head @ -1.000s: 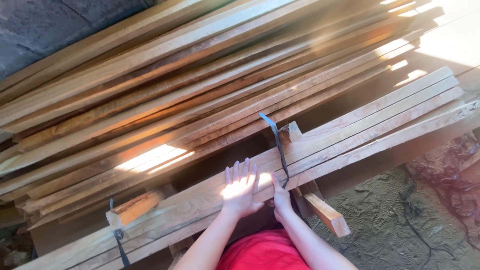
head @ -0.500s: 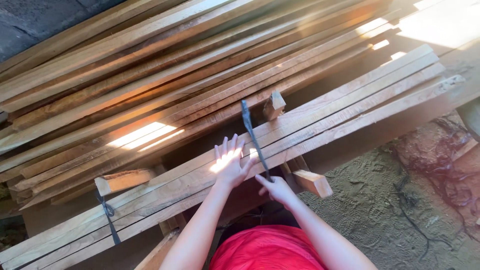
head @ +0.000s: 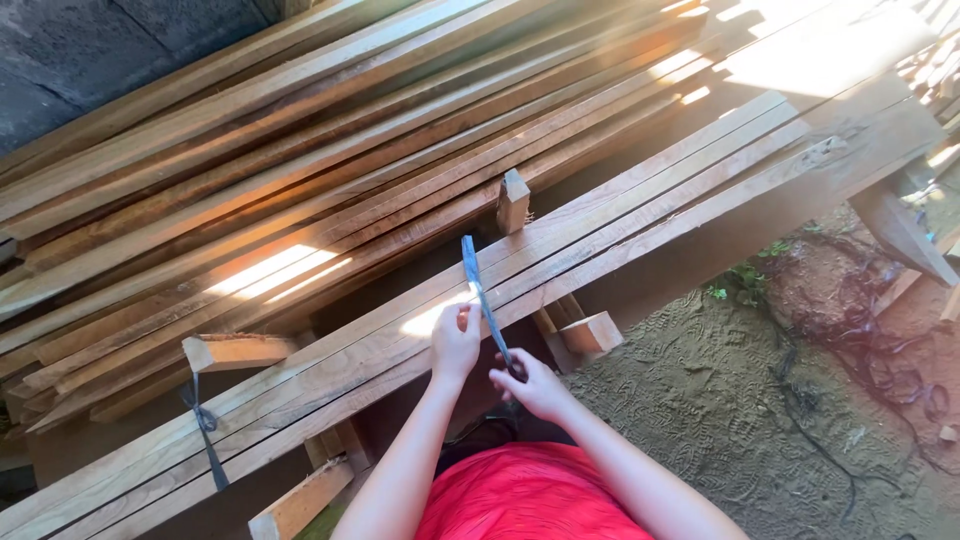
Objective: The recorder is grouping several thin wooden strips together and securing them into bundles using plastic cable ties.
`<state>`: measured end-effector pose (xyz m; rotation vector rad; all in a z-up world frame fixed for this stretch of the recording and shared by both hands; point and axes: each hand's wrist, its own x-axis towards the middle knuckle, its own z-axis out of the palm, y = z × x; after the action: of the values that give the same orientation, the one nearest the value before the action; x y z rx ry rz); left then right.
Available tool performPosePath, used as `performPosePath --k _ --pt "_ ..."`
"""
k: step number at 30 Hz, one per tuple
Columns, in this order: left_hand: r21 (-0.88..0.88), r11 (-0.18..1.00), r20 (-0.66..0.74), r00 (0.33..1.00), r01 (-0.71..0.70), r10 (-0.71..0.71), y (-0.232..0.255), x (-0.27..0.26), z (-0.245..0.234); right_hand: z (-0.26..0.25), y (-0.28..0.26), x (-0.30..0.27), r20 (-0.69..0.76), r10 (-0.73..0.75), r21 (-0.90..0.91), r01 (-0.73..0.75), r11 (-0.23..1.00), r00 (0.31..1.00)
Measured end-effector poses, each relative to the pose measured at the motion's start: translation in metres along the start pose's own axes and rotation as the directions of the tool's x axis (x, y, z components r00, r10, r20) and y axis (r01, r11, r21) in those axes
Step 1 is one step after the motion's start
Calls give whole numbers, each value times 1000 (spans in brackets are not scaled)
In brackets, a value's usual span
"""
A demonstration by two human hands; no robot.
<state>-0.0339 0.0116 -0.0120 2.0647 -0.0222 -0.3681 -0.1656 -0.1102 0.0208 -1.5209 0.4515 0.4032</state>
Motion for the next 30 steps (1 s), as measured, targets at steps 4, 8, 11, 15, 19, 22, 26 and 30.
performPosePath --k 4,8,11,15,19,22,26,30 --pt "-217 976 128 991 3 25 -31 3 22 0 -8 16 -184 -19 167 50 985 983" --pt "-413 871 300 943 268 -148 -29 10 7 3 11 15 -76 -139 -295 111 949 987" --pt "-340 891 321 928 300 -190 -18 8 -14 2 15 15 105 -137 -345 166 924 985" --pt "-314 873 375 894 373 -247 -2 -21 -29 11 1 30 177 47 263 -93 960 983" --pt "-322 870 343 902 375 -262 13 -44 -55 1 -8 27 41 77 279 -85 956 996" --pt "-507 781 113 926 365 -359 -21 -35 -71 -18 19 26 -19 -208 -151 202 968 978" --pt "-330 932 -175 960 152 -218 -34 -19 -93 -30 78 33 -16 81 -504 -78 860 997" --pt "-145 989 -191 981 -17 -12 -16 0 -97 -20 95 59 -163 205 -390 -254 885 965"
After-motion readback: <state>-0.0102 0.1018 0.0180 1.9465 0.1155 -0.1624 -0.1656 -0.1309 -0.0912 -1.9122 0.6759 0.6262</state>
